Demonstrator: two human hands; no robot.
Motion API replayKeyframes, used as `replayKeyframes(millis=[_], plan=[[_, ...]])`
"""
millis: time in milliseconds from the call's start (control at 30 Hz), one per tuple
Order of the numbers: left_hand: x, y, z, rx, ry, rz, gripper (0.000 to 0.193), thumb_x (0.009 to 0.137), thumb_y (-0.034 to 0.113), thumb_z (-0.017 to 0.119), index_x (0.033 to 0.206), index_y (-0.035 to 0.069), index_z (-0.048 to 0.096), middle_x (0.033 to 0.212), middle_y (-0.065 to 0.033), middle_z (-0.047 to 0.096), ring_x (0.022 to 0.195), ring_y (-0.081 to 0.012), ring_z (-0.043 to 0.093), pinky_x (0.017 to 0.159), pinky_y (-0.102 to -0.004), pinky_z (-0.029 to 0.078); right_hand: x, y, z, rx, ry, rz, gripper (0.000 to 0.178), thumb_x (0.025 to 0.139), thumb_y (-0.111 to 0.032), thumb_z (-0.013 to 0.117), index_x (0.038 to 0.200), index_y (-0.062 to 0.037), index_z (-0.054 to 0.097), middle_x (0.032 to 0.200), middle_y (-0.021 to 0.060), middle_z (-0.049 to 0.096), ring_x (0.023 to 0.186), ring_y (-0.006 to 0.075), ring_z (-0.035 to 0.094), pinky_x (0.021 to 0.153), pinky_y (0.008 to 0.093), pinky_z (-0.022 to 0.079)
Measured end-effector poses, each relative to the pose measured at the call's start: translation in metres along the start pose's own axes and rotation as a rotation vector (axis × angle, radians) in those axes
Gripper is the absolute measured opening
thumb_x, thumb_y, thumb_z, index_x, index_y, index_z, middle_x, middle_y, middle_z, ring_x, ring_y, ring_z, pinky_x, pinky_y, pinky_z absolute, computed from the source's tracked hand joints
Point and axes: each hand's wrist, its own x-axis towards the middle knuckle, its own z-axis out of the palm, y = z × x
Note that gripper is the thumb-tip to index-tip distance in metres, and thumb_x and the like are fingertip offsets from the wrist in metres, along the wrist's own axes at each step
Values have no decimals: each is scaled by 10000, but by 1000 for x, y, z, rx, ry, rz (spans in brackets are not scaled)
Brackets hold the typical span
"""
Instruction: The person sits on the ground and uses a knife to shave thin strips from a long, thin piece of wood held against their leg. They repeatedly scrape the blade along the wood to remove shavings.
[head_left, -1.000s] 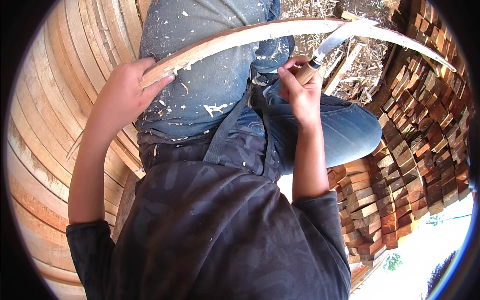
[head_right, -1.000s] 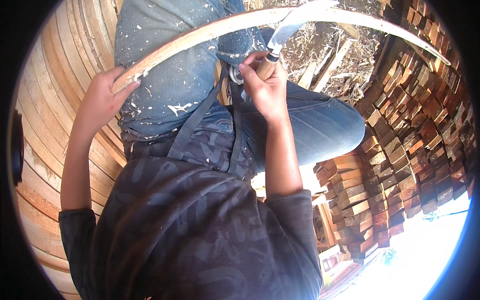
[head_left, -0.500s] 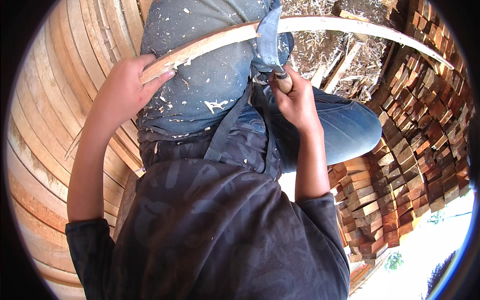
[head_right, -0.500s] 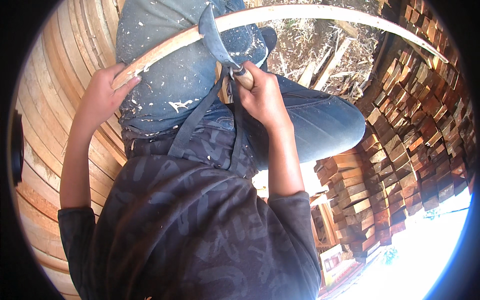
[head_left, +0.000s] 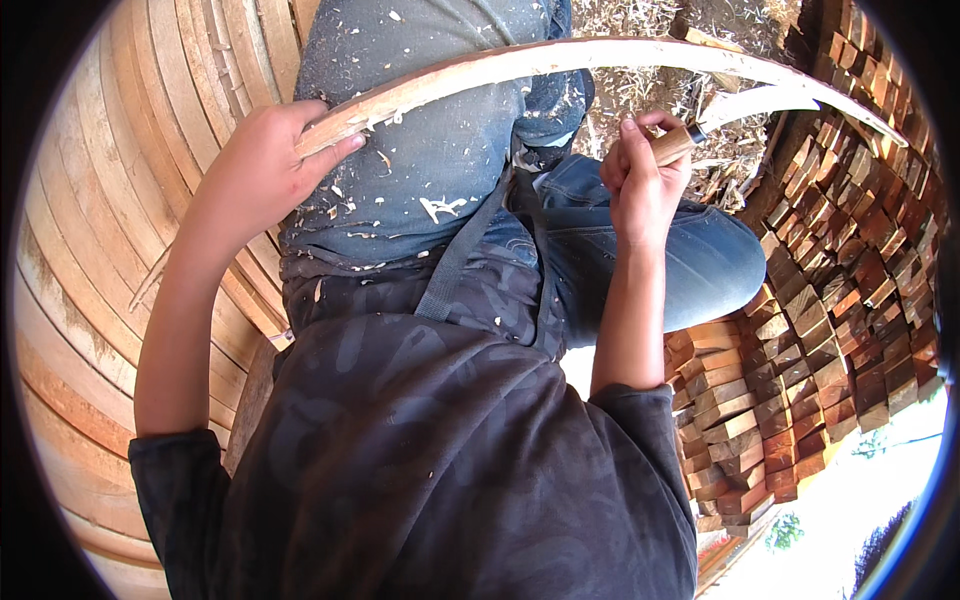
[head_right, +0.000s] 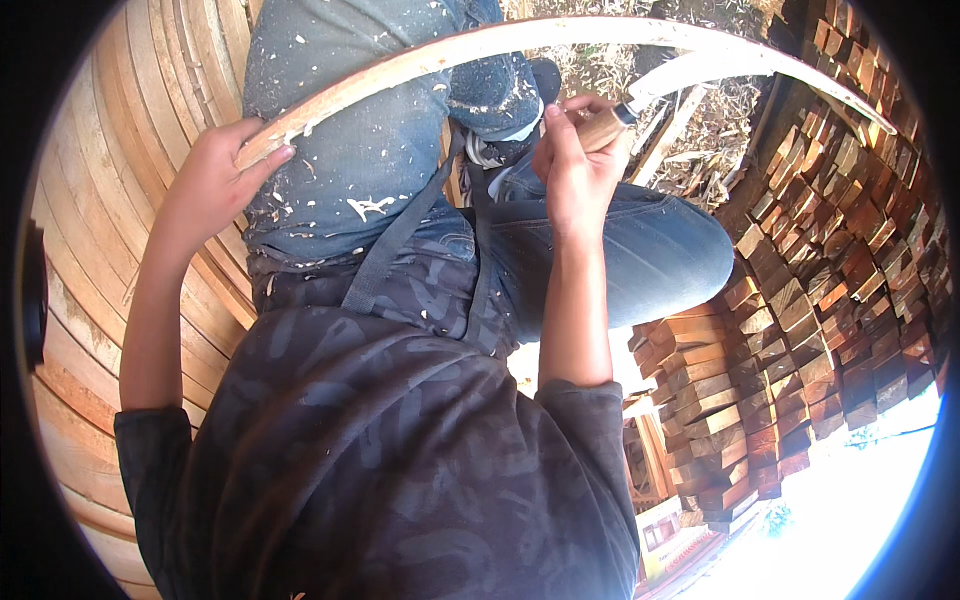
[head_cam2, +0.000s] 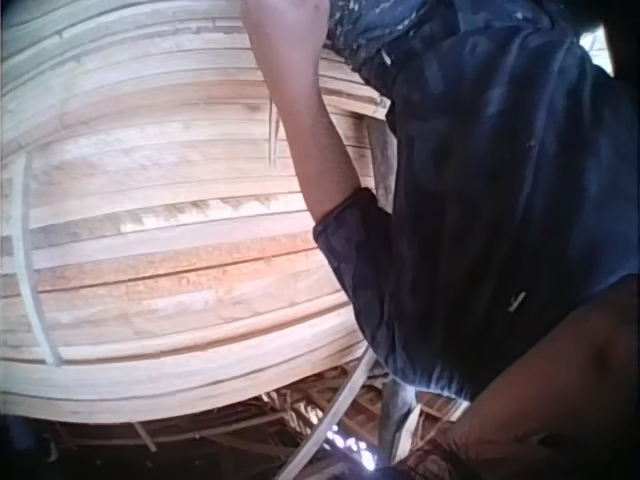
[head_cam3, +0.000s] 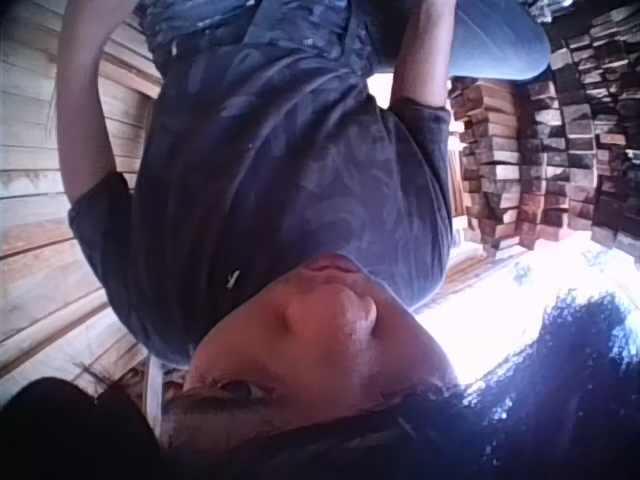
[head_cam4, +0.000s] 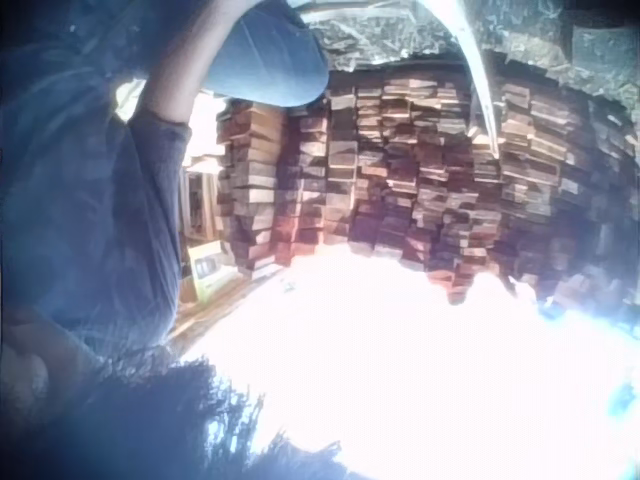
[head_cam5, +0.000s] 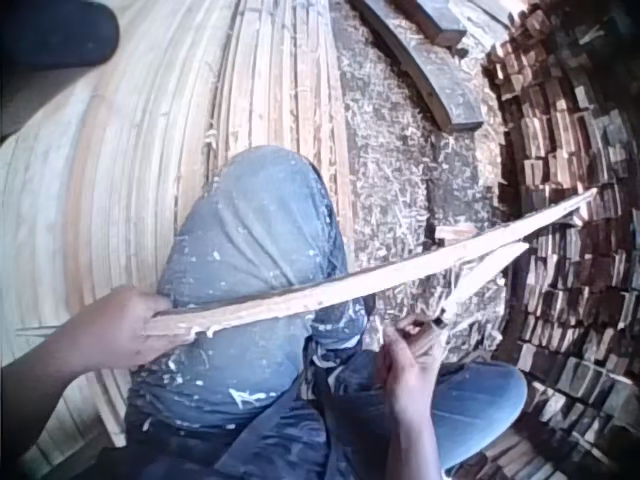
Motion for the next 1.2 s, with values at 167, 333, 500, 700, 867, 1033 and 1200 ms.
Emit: replayKeyframes(millis=[167,333,500,700,867,1033,1200], plan=[[0,0,1,9,50,39,338,875,254,651,911,-80,611,708,-190,588,636,-224,572,645,-346,458,-9,4,10,-372,-348,-31,83,823,-20,614,904,-25,600,729,30,589,670,95,517,612,267,443],[1,5,-3,4,-25,-29,351,875,268,651,897,-80,608,697,-190,581,627,-210,566,630,-345,453,3,0,7,-24,-69,61,43,823,-13,608,856,-40,605,639,31,591,548,148,559,553,290,450],[-1,-3,3,-4,61,48,353,875,278,652,877,-73,608,668,-180,573,605,-208,556,611,-349,447,-4,15,13,-365,-289,-143,44,836,-7,614,867,-21,588,632,37,565,578,103,510,544,257,420],[1,1,-3,31,-25,-43,363,870,291,658,892,-69,618,670,-184,581,613,-219,566,618,-351,454,-9,7,14,-751,-401,-190,69,819,-26,600,883,-50,605,636,134,571,588,137,568,579,326,463],[1,4,-3,35,-28,-53,373,871,301,656,904,-68,620,708,-193,596,647,-239,586,646,-357,461,-3,8,12,-2,79,22,101,818,-2,611,909,-44,592,672,28,574,630,98,553,578,255,445],[-1,-1,-1,39,2,-22,373,872,302,654,917,-67,620,726,-197,599,669,-254,594,668,-358,464,-11,5,13,-460,-309,-100,137,823,-14,620,956,-47,621,699,45,615,656,63,543,587,246,437],[-1,9,-4,27,-57,-117,373,874,304,651,915,-65,619,702,-197,589,643,-285,579,654,-365,460,-4,6,15,-226,-10,-37,73,836,-19,630,897,-37,596,665,8,588,611,71,539,541,243,408]])
